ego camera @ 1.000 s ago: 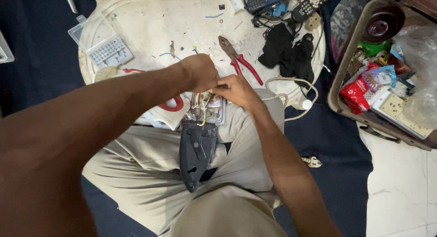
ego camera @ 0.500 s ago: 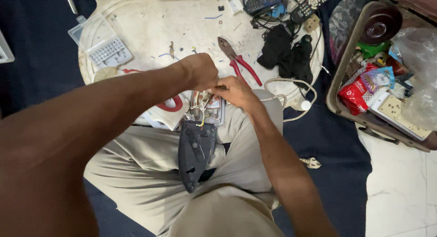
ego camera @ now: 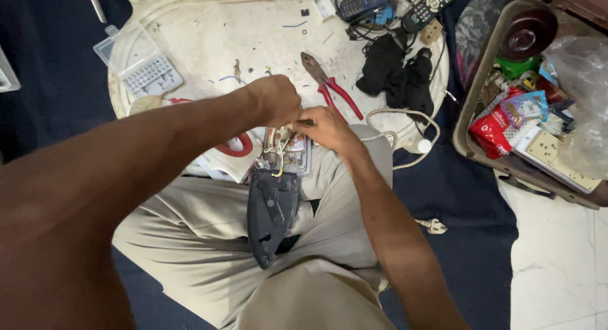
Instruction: The person sits on the floor and repairs a disassembled electric iron by manipulating internal wires and components. They use a screwdriver and pliers to adjust connections and secure parts within the iron's housing.
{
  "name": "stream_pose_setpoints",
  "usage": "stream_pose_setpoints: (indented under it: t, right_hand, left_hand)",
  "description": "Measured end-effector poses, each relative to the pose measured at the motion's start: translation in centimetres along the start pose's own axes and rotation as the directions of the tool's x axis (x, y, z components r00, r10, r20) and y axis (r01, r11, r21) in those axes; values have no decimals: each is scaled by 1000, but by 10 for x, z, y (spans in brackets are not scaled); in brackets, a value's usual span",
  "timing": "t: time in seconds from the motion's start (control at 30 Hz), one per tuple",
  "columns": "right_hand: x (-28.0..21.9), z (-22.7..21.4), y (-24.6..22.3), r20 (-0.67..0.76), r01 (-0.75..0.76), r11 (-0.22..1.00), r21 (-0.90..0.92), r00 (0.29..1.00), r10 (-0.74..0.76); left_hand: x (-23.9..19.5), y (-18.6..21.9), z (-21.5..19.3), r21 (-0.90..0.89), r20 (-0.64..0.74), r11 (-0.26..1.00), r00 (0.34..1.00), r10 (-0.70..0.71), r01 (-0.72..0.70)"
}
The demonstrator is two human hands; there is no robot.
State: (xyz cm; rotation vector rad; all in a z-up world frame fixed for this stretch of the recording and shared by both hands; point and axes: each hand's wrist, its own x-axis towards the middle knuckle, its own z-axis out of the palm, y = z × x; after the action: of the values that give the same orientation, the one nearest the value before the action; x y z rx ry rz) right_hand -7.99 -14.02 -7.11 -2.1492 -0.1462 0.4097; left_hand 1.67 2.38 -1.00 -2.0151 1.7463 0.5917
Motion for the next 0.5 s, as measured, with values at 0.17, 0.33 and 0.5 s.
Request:
stream_pose_setpoints:
  t: [0.17, 0.33, 0.5]
  right_hand:
    - [-1, 0, -8, 27, -85, 993, 78, 996, 83]
    - [1, -1, -9, 21, -97, 994, 47, 995, 96]
    - [0, -2, -4, 11, -24, 995, 99, 1000, 23]
  left_hand:
    - [12, -15, -24, -433, 344, 812, 905, -253, 391]
    - [10, -4, -18, -474, 189, 805, 934, -302, 357]
    - [-6, 0, -5, -14, -85, 1000, 996, -24, 23]
